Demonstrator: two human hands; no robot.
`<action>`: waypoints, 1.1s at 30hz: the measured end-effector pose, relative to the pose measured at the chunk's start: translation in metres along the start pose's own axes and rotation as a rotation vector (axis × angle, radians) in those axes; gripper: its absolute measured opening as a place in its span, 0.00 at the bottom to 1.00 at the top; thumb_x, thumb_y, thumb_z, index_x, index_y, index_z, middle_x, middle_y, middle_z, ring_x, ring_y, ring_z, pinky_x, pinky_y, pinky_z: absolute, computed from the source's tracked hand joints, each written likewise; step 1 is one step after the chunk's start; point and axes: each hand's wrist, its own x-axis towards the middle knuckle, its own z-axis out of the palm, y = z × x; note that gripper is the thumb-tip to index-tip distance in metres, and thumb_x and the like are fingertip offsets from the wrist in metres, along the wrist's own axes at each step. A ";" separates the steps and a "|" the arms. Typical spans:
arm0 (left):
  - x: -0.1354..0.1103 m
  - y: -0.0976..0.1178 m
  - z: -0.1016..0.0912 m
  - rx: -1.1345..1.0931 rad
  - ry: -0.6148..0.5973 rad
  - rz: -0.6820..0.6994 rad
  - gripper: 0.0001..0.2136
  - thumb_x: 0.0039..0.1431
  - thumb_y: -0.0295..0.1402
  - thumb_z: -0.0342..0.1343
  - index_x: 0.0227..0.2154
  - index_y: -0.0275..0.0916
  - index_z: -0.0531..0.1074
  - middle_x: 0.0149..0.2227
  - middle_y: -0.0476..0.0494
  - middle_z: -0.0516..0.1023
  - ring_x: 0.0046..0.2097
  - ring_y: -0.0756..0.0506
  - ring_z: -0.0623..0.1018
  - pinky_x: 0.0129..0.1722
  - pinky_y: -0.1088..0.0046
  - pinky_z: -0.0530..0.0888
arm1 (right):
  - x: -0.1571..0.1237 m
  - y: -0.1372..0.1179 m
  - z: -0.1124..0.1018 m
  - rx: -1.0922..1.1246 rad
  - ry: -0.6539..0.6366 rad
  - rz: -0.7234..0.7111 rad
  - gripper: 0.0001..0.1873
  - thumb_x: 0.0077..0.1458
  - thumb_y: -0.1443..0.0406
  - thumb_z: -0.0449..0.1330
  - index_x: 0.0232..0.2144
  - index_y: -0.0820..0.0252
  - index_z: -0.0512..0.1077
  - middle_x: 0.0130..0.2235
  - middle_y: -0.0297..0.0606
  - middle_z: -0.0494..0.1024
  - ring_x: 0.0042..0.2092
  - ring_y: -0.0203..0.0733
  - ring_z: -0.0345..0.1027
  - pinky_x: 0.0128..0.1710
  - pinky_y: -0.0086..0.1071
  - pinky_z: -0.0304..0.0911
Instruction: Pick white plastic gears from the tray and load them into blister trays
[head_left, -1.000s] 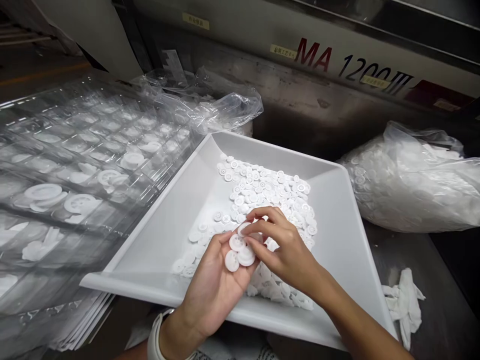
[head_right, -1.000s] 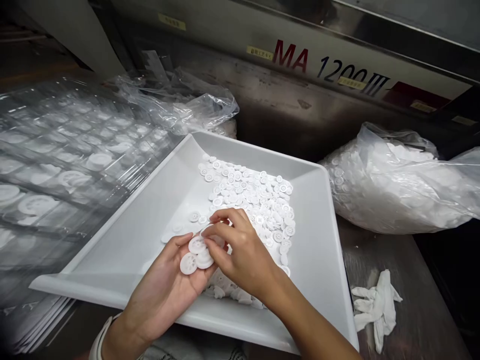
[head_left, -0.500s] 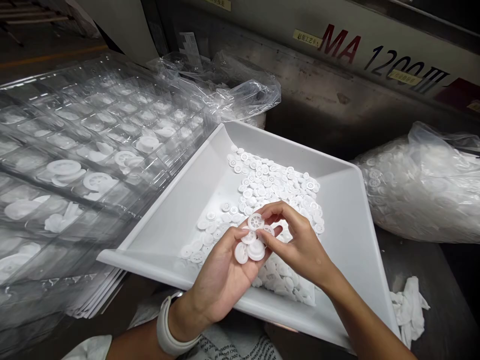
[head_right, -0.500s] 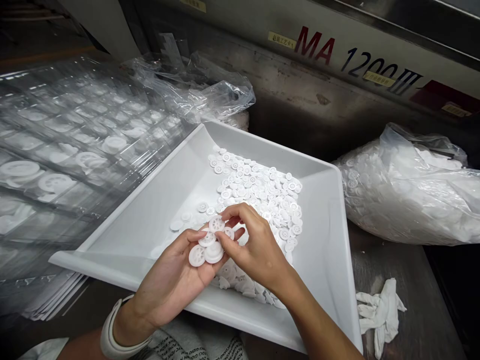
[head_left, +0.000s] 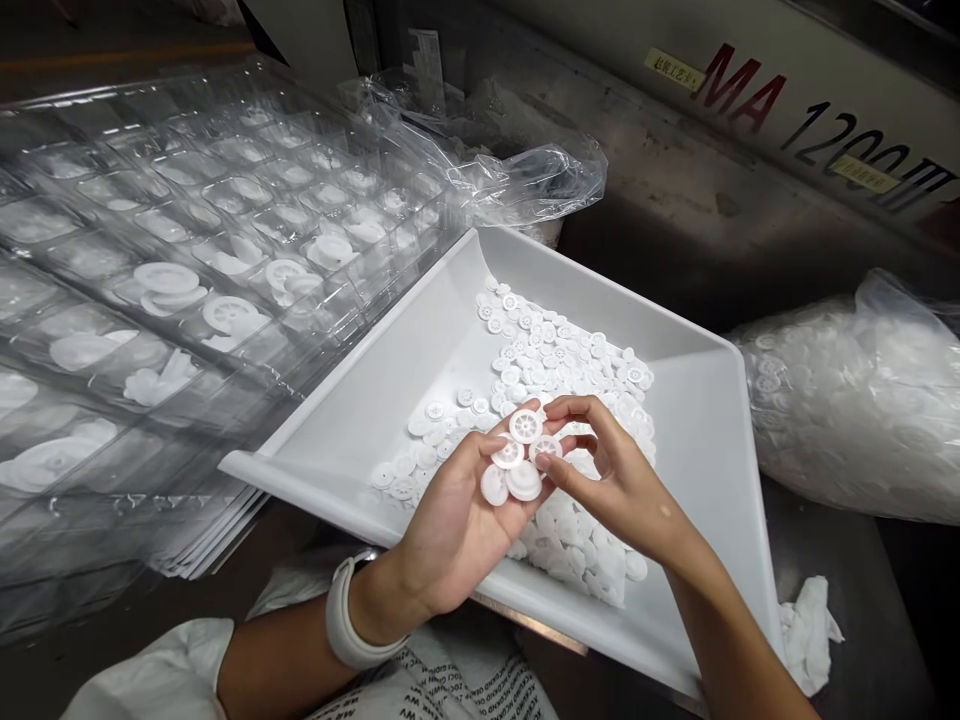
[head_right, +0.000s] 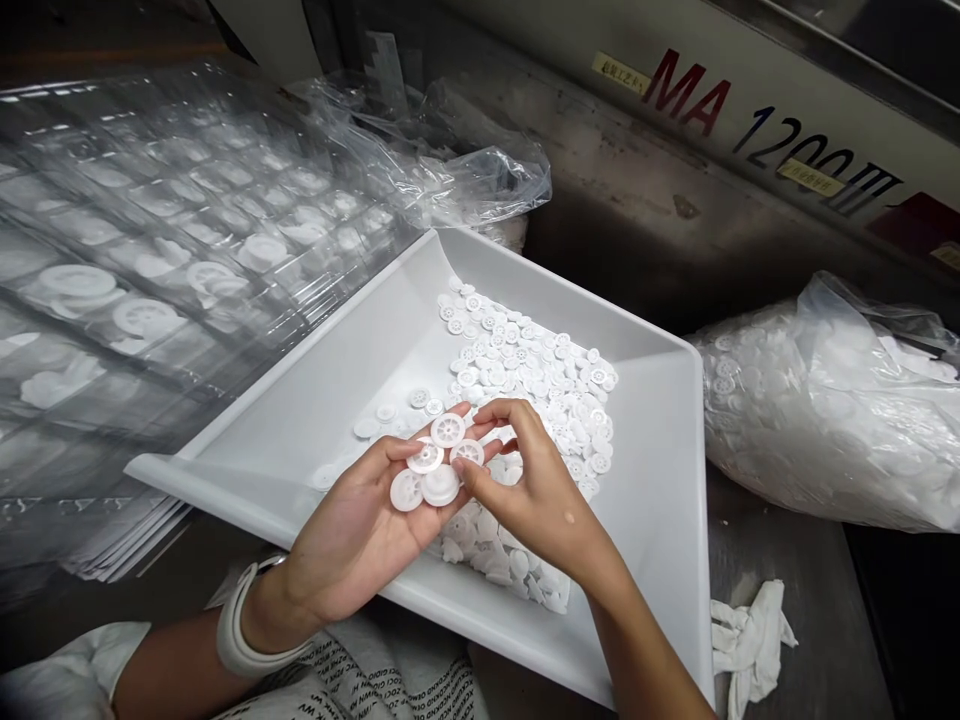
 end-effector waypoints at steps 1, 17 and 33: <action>0.000 0.000 0.000 -0.003 -0.004 0.000 0.20 0.62 0.25 0.44 0.56 0.34 0.65 0.53 0.36 0.73 0.56 0.41 0.72 0.58 0.62 0.67 | 0.000 0.001 0.000 0.015 -0.004 0.007 0.15 0.56 0.66 0.60 0.45 0.53 0.63 0.46 0.35 0.68 0.49 0.41 0.63 0.47 0.38 0.62; -0.001 0.001 -0.002 -0.016 0.012 0.019 0.21 0.61 0.26 0.45 0.57 0.34 0.64 0.53 0.36 0.73 0.55 0.41 0.73 0.58 0.62 0.66 | 0.000 0.002 -0.007 0.159 -0.111 0.036 0.13 0.58 0.65 0.57 0.45 0.53 0.61 0.48 0.38 0.65 0.46 0.39 0.63 0.46 0.38 0.66; -0.002 0.002 0.000 -0.035 0.042 0.014 0.20 0.62 0.27 0.45 0.57 0.34 0.63 0.51 0.36 0.75 0.54 0.41 0.74 0.56 0.63 0.69 | 0.003 0.001 -0.013 0.014 -0.076 -0.039 0.15 0.53 0.65 0.64 0.43 0.52 0.69 0.48 0.37 0.69 0.50 0.43 0.64 0.46 0.39 0.64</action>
